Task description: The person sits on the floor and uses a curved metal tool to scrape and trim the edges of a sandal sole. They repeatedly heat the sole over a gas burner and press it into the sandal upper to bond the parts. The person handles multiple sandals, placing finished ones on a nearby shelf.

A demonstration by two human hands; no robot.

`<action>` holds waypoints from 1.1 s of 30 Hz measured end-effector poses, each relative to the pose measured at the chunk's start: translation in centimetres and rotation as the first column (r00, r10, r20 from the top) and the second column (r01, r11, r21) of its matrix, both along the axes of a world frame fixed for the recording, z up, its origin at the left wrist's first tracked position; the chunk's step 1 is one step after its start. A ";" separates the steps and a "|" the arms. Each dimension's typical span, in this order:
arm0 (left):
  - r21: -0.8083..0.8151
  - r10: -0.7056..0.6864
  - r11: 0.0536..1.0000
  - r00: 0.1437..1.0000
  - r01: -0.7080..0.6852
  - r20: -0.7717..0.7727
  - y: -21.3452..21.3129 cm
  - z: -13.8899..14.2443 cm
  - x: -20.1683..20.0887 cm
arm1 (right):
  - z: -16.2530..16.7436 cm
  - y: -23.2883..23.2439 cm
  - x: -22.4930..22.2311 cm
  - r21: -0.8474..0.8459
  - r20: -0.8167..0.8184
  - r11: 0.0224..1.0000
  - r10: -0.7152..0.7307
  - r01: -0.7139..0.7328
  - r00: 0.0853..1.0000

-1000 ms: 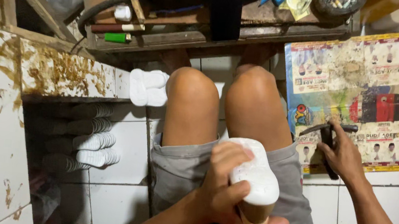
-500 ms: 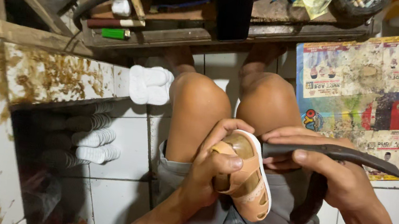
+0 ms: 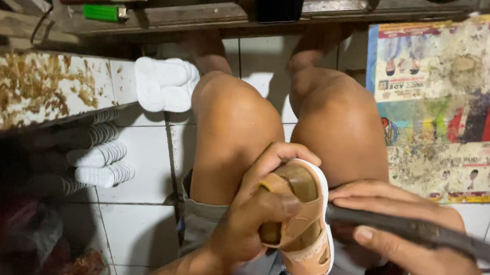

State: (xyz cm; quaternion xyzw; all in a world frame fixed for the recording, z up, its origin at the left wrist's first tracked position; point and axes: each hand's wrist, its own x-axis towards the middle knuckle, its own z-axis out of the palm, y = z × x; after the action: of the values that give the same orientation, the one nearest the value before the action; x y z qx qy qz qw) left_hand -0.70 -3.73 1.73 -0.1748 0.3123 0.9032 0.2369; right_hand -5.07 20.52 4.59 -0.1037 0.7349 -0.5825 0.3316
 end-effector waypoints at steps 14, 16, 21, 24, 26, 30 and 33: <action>-0.082 0.115 0.989 0.990 -0.121 -0.077 1.4 -0.3 1.0 | -0.7 2.2 4.5 -0.013 0.217 0.984 -0.173 0.180 0.961; -0.033 0.151 0.988 0.988 -0.152 -0.038 1.7 -0.3 1.2 | -0.6 2.3 5.2 -0.074 0.247 0.978 -0.172 0.195 0.954; -0.135 0.183 0.973 0.981 -0.189 -0.059 2.3 0.1 1.2 | -0.4 2.4 6.1 0.147 0.097 0.974 -0.185 0.169 0.978; -0.096 0.194 0.976 0.980 -0.197 -0.037 2.5 0.2 1.1 | -0.4 2.4 6.6 0.055 0.215 0.975 -0.223 0.216 0.951; -0.034 0.248 0.968 0.969 -0.248 -0.009 3.0 0.1 1.2 | -0.4 2.6 7.2 -0.113 0.290 0.951 -0.244 0.286 0.925; -0.029 0.399 0.917 0.917 -0.398 0.025 3.8 -0.1 1.9 | -0.7 3.4 8.9 -0.075 0.156 0.941 -0.315 0.329 0.936; -0.020 0.430 0.903 0.900 -0.430 0.069 3.9 -0.3 1.7 | -1.4 3.5 10.2 -0.220 0.441 0.843 -0.364 0.492 0.820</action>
State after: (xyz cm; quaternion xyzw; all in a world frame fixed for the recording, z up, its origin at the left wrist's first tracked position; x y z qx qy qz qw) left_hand 1.02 0.14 1.47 -0.2722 0.2594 0.9257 0.0424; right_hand 5.08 24.05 3.22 0.1288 0.5541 -0.7637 0.3053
